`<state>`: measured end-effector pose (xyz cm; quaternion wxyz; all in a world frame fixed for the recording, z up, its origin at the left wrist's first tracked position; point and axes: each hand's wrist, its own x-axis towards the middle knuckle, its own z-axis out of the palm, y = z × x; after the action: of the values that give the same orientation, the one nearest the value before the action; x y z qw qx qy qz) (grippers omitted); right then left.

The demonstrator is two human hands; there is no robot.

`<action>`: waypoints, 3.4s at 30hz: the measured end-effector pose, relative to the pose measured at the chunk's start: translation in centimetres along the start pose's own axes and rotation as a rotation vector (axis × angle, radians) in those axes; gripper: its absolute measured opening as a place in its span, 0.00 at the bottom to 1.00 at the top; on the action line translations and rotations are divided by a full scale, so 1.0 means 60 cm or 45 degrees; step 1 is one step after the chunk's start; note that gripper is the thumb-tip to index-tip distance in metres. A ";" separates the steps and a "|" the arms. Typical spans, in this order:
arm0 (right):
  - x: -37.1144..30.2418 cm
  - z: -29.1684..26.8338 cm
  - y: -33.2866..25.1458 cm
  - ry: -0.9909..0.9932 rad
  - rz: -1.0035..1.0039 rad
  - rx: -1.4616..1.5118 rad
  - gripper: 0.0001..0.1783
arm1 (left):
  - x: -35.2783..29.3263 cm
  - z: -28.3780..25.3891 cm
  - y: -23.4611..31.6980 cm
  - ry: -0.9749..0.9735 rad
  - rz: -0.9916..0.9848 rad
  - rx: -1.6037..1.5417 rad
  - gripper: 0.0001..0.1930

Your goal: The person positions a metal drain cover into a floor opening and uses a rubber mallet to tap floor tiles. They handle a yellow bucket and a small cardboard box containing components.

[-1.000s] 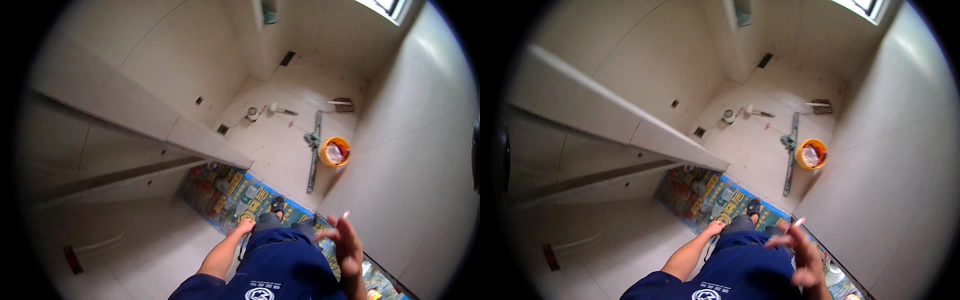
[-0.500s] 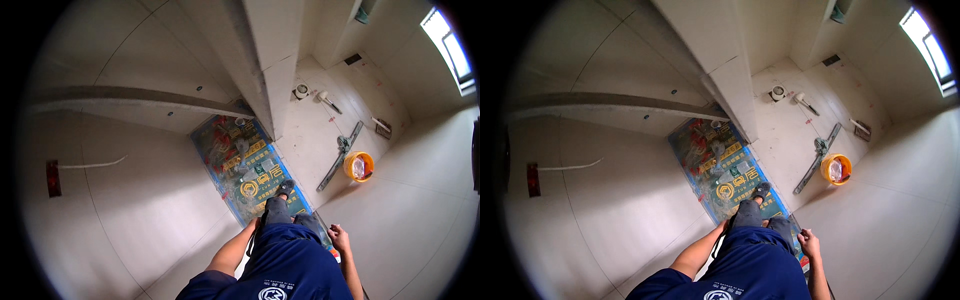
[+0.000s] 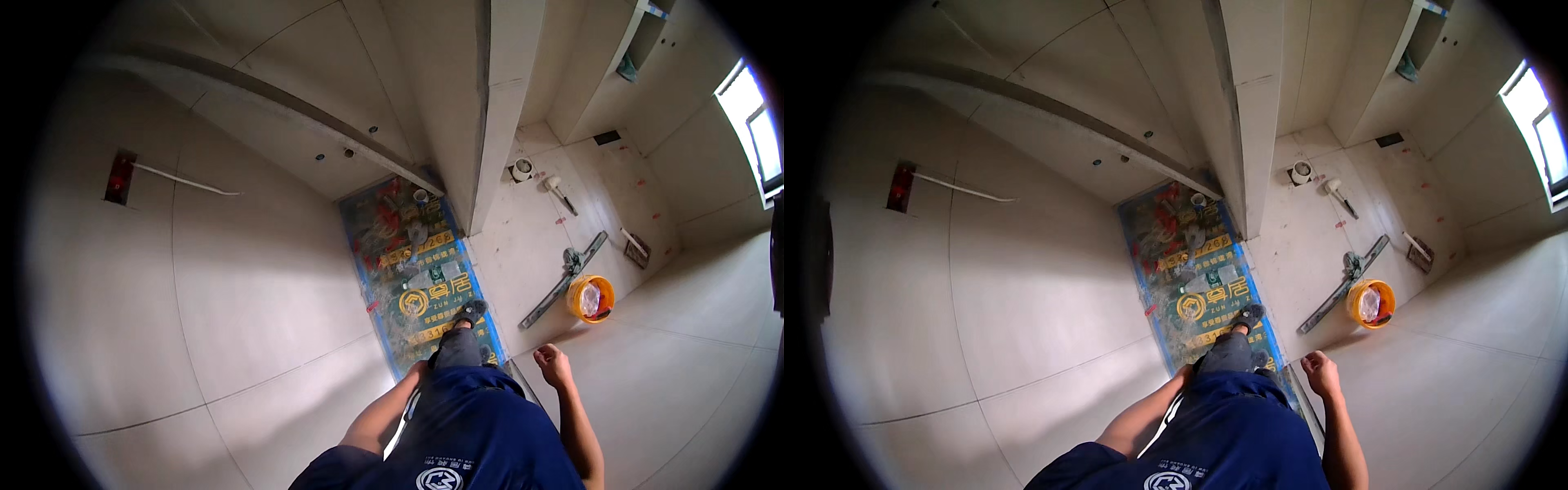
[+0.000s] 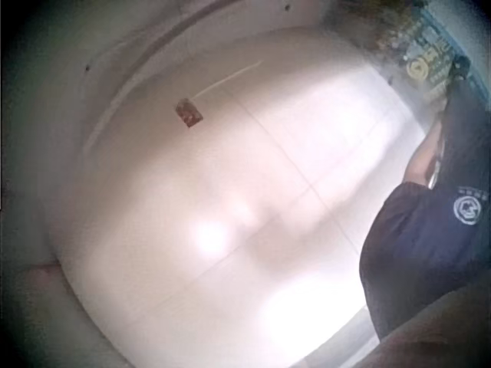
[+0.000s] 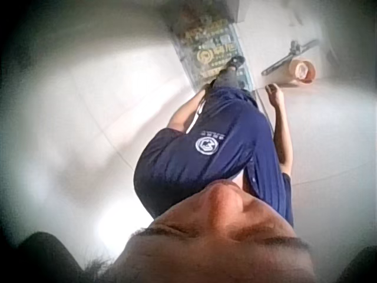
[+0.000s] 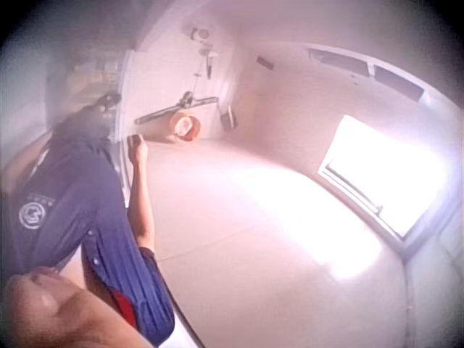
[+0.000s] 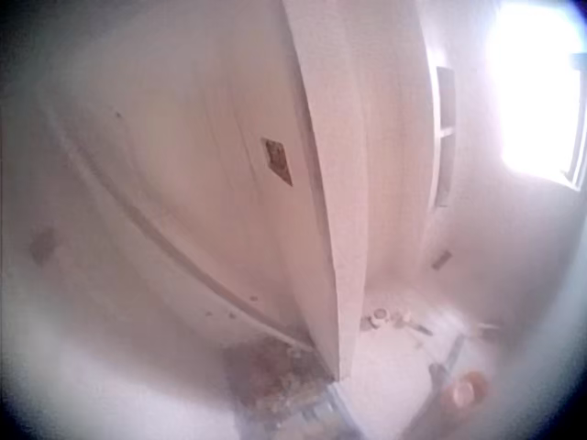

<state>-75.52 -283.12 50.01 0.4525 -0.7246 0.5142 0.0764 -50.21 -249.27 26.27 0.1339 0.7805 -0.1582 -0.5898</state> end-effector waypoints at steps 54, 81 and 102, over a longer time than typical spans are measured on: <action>0.391 0.017 0.048 -0.078 0.189 0.006 0.24 | 0.223 -0.151 0.097 0.438 -0.076 -0.266 0.17; 1.058 0.032 0.197 0.161 -0.821 -0.322 0.40 | 1.104 -0.420 -0.109 0.976 -0.392 -0.100 0.18; 1.248 -0.126 0.453 -0.096 -1.094 0.562 0.52 | 0.804 -0.066 0.832 0.080 0.801 -0.255 0.15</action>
<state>-65.90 -340.97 -4.45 0.6044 -0.7547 0.1556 -0.2022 -38.54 -314.33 4.68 0.3905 0.6942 -0.3285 -0.5077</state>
